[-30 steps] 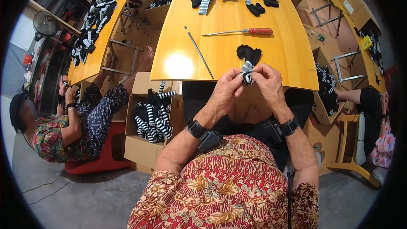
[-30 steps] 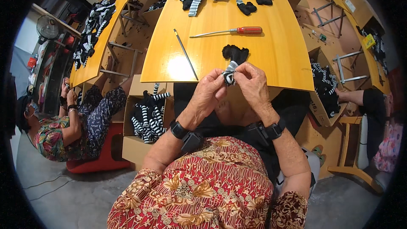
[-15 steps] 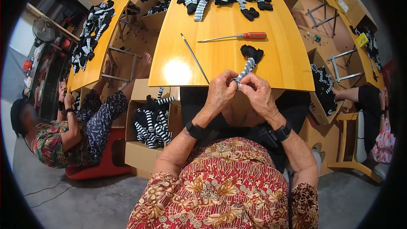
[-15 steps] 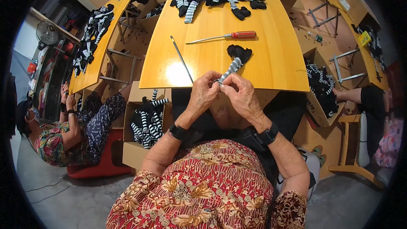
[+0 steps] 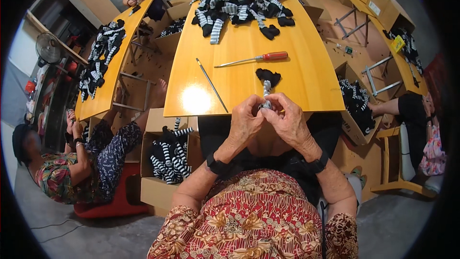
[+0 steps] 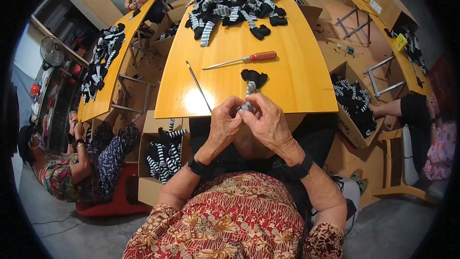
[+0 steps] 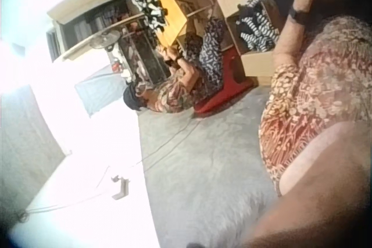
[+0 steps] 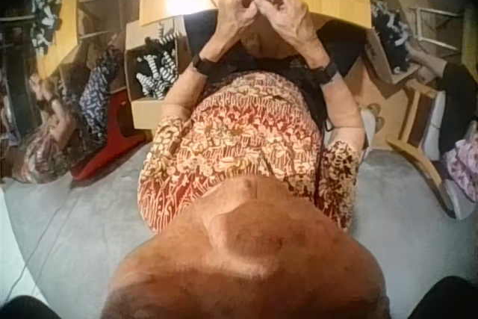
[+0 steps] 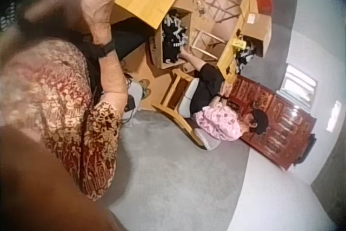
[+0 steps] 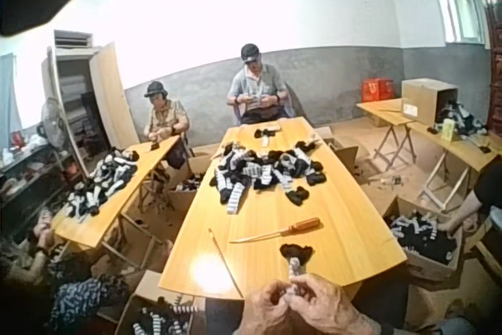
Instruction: The person assembles striped sock puppets by hand, using a red-handled screwdriver to push the fabric over a cylindrical form. They repeatedly insert the tool, adjust the fabric, and place finished units into a cardboard box on the floor.
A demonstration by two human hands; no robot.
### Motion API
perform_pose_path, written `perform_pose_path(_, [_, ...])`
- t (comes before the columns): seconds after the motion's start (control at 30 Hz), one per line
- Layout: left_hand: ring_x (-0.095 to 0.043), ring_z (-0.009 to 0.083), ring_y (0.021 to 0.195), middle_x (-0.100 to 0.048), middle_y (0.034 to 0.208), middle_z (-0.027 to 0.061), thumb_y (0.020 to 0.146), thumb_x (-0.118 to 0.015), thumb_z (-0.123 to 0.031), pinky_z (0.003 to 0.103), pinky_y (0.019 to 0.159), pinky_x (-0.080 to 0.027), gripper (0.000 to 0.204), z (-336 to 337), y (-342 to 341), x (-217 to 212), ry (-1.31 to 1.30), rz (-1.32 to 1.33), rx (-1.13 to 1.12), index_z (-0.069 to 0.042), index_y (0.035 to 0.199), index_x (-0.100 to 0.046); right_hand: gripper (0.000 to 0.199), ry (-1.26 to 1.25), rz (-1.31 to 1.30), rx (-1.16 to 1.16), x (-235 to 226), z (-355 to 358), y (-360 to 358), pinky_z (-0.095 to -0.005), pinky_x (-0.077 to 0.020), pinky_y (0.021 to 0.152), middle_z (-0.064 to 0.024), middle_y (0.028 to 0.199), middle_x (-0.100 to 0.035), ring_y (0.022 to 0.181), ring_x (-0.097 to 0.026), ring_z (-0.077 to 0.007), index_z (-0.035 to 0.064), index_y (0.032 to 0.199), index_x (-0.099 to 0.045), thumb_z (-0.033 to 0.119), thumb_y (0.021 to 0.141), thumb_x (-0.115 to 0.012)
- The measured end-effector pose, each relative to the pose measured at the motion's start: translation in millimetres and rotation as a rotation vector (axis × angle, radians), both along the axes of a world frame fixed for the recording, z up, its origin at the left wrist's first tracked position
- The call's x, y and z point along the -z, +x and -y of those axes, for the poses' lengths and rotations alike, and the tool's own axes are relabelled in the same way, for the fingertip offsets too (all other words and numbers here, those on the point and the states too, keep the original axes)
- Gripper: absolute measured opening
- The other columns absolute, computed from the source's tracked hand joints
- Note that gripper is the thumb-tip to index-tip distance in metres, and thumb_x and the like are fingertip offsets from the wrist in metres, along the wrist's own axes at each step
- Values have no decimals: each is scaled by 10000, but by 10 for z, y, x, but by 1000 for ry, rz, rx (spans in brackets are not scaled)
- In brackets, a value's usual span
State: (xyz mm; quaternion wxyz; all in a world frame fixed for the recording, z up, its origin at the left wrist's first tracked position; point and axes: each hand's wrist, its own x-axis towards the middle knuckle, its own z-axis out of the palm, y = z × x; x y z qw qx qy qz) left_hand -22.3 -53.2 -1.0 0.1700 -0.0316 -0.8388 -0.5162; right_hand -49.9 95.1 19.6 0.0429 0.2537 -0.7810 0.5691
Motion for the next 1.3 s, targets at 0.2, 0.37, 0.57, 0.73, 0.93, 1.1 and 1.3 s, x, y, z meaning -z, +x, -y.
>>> perform_pose_path(0.2, [-607,85,681,-663,779,67,842,-602,-16,259,599,-499,114,-21,51,132,48,37,54,20,947,-628,213,98,45,0,82,-62,24,-370,-513,671,-165,807,-597,746,-629,-283,-10,1016,-583,59,815,-583])
perform_pose_path(0.37, [-643,178,765,-658,829,118,837,-632,-37,302,660,-504,136,-48,40,71,-215,-85,10,2,967,-642,190,162,-341,155,211,23,-28,-453,-497,680,-194,793,-595,763,-604,-390,-12,956,-592,18,772,-558])
perform_pose_path(0.57, [-542,59,782,-626,871,-22,906,-653,-125,211,719,-447,150,23,-66,209,582,228,228,-29,1020,-667,127,204,-244,159,284,-26,-148,-433,-502,662,-188,795,-618,762,-612,-387,-6,903,-600,26,798,-537])
perform_pose_path(0.73, [-548,63,740,-591,843,-39,926,-649,-177,206,713,-451,115,18,-49,224,958,451,466,-83,982,-611,116,-83,113,4,387,-200,-256,-295,-505,668,-93,801,-662,728,-645,-181,-16,888,-649,68,843,-581])
perform_pose_path(0.93, [-573,68,686,-622,837,-8,947,-616,-170,197,643,-455,91,-19,-39,273,838,478,199,-92,940,-569,123,-483,787,-238,448,-320,-200,-166,-348,560,56,788,-568,643,-443,-2,56,1005,-632,97,896,-594])
perform_pose_path(1.1, [-529,60,631,-607,828,-7,956,-602,-165,184,575,-423,90,-73,-22,260,867,424,123,-92,949,-550,116,-477,821,-344,447,-327,-158,-167,-360,578,57,821,-575,666,-449,-17,66,1001,-628,125,905,-603])
perform_pose_path(1.3, [-434,43,551,-592,842,-7,969,-584,-170,184,524,-375,87,-130,9,277,1200,386,88,-95,961,-541,76,-116,361,41,395,-168,-106,-216,-434,645,3,788,-606,714,-526,-67,13,906,-634,73,879,-597])
